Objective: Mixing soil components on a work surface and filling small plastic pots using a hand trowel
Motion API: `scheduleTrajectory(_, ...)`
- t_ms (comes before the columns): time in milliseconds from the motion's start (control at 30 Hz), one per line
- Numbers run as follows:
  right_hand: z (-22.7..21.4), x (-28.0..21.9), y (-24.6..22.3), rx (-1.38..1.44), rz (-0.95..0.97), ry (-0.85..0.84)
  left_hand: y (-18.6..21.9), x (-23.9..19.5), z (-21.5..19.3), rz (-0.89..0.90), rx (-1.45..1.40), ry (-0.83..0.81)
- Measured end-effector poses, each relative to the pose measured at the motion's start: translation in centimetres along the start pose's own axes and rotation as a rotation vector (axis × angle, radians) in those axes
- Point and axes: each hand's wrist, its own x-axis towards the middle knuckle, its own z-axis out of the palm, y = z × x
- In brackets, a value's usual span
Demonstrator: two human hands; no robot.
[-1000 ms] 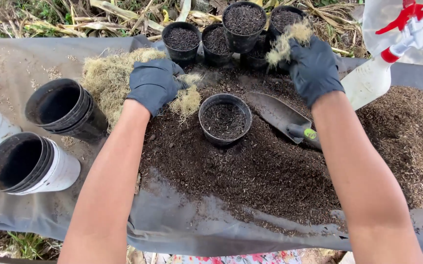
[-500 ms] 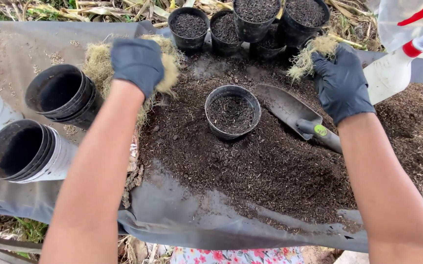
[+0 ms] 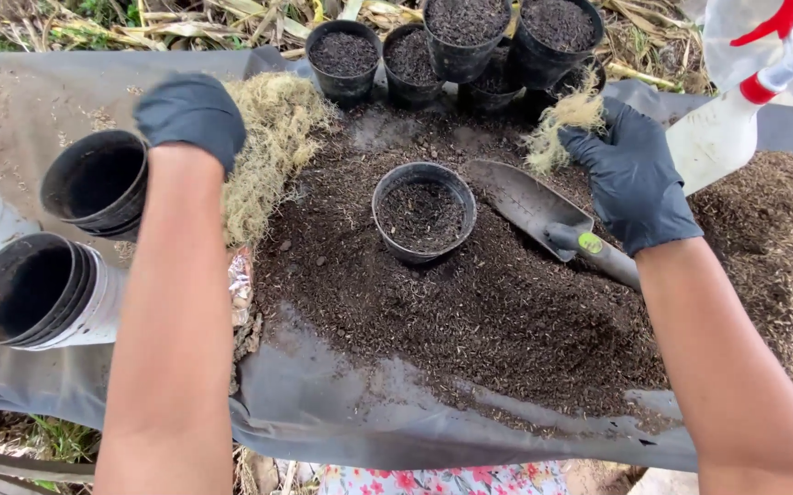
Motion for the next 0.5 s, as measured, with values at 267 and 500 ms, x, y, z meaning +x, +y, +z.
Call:
scheduleTrajectory(267, 1.6, -1.8, -3.3, 0.303, 0.068, -0.05, 0.6, -8.6, -3.4, 0.411, -0.466, -0.338)
scheduleTrajectory(500, 5.2, -3.5, -8.5, 0.48, -0.175, -0.264, 6.7, -12.6, 3.7, 0.748, -1.471, -0.425)
